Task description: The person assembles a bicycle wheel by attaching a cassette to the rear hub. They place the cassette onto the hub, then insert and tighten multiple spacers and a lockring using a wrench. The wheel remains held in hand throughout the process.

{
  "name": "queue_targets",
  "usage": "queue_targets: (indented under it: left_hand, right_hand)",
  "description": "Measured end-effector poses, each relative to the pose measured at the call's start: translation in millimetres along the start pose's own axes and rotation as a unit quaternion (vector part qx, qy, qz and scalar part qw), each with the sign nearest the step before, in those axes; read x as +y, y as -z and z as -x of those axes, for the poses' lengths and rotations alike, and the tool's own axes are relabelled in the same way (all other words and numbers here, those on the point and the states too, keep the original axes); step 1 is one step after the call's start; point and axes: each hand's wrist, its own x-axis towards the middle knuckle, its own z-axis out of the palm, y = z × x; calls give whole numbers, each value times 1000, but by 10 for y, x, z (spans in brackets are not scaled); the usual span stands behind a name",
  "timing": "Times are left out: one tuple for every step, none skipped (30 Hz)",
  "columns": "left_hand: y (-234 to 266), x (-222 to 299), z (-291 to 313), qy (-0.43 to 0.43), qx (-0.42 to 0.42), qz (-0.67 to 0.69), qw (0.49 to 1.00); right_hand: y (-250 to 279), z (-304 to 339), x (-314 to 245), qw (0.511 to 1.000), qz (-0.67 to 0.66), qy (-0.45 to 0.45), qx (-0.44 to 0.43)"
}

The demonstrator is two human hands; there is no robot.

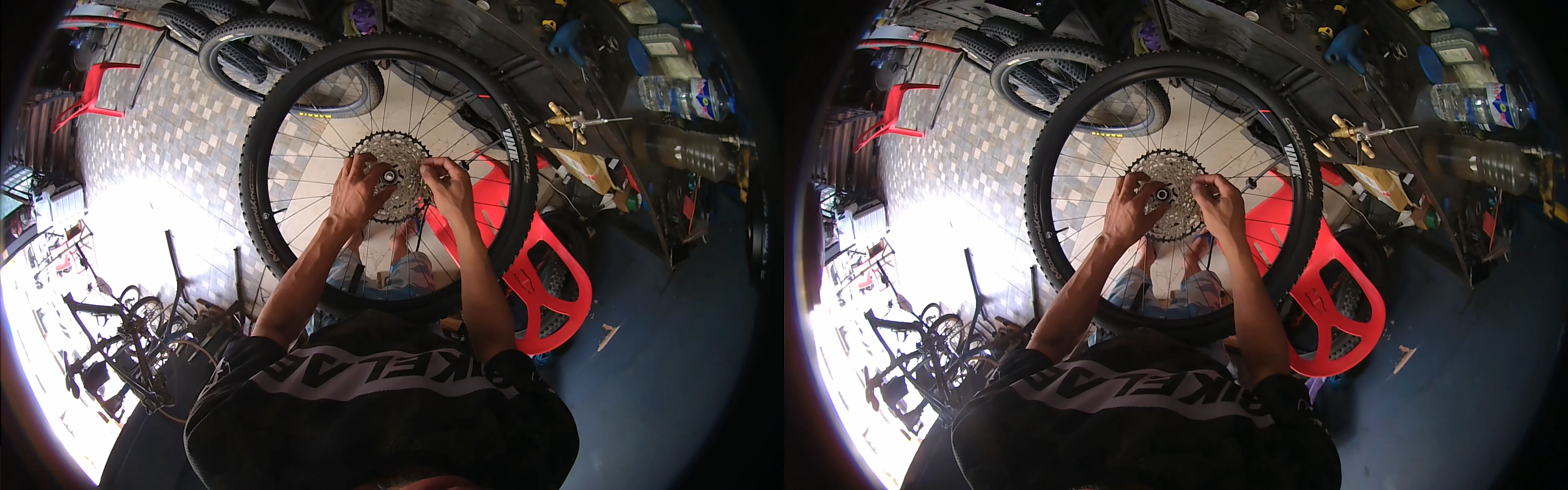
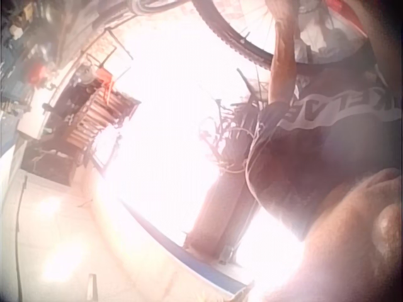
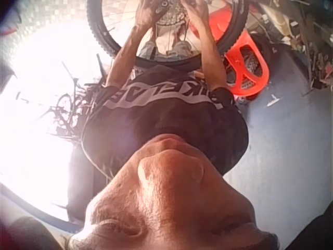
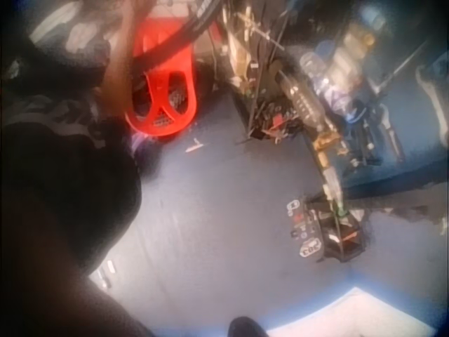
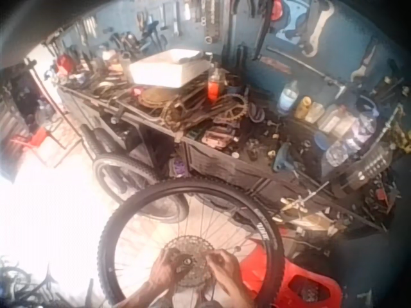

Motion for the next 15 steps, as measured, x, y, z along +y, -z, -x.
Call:
queue_targets:
  left_hand:
    - [-4, -11, -7, 3, -2, 3, 1000]
    - [6, 2, -21, 5, -6, 7, 1000]
    - [17, 18, -27, 11, -2, 17, 1000]
    - [30, 35, -30, 17, 2, 27, 1000]
    - [44, 48, -27, 25, 8, 36, 999]
    - [26, 14, -15, 26, 5, 34, 999]
    - [-1, -45, -2, 27, 3, 32, 999]
    - [-3, -55, -7, 25, -1, 32, 999]
    - [-9, -55, -3, 32, -5, 31, 999]
    - [-15, -54, 2, 38, -9, 30, 999]
    - [-10, -43, 3, 46, -12, 29, 998]
    - [-1, -38, 2, 50, -16, 31, 998]
    - [12, -37, -2, 55, -20, 33, 998]
    - [39, -17, -22, 58, -24, 35, 997]
    - [64, 12, -34, 60, -21, 42, 997]
  right_hand:
    - [-2, 4, 2, 1000, -6, 1, 0]
    - [-3, 14, -3, 1000, -12, 1, 1]
    - [-2, 26, -7, 1000, -19, 2, 2]
    - [-2, 45, -11, 998, -55, -29, -3]
    - [-13, 71, -91, 994, -90, -60, -10]
    - [-15, 91, -163, 988, -124, -90, -17]
    - [0, 102, -210, 961, -242, -123, -46]
    - [37, 127, -253, 919, -355, -154, -69]
    - [72, 145, -268, 863, -463, -182, -91]
    - [90, 116, -131, 824, -524, -154, -152]
    - [74, 125, -173, 806, -549, -155, -157]
    - [42, 137, -227, 788, -574, -155, -161]
    - [25, 144, -260, 769, -598, -155, -165]
    - [24, 120, -264, 709, -655, -136, -222]
    - [29, 132, -268, 698, -666, -117, -237]
